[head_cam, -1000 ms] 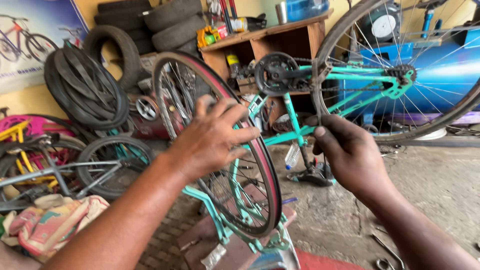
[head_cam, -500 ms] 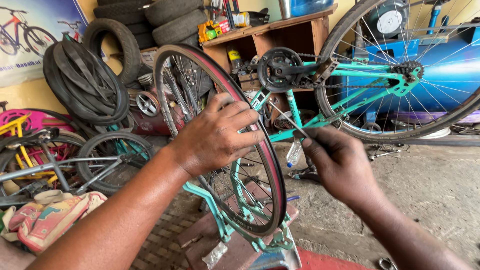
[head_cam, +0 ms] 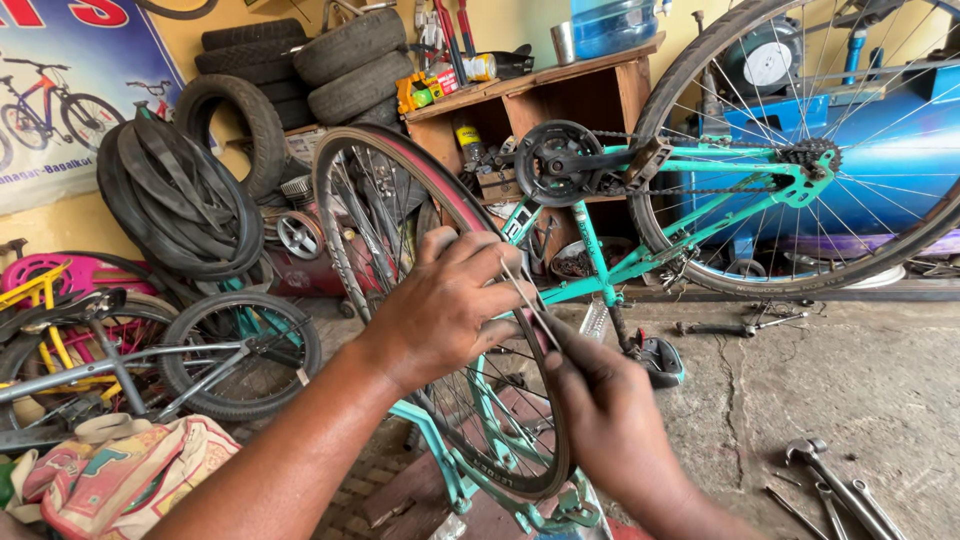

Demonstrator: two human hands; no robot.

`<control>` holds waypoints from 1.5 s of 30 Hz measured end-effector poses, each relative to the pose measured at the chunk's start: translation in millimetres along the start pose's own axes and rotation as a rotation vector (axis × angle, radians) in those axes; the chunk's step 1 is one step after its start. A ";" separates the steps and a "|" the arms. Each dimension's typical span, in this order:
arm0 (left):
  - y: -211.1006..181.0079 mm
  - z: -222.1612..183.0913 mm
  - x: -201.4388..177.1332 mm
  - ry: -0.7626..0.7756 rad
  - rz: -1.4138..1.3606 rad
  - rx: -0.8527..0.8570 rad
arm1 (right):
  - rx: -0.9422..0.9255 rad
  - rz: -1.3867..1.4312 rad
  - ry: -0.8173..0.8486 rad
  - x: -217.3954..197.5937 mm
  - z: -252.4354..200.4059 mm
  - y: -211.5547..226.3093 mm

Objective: The person is adjusting the spokes on a bicycle wheel rim using pliers and a tool. They rotate the wheel on a stand and tighten the spoke nipples by hand and with the tool.

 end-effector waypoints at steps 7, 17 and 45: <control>-1.2 -5.8 3.9 -0.083 0.020 0.003 | -0.017 -0.180 -0.132 18.0 -16.7 5.6; -0.6 -4.7 2.2 -0.073 0.044 -0.029 | 0.134 0.139 0.040 12.1 -1.0 -4.8; -5.2 0.3 -2.1 0.056 0.000 -0.138 | 0.058 0.105 -0.023 -76.7 45.6 46.3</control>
Point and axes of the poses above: each hand's wrist, its own z-axis towards the middle knuckle, its own x-axis out of the palm, y = z × x, the point moved 1 cm from there along z, towards the middle knuckle, and after that the axes turned 10 degrees about x, right-handed, at the moved point
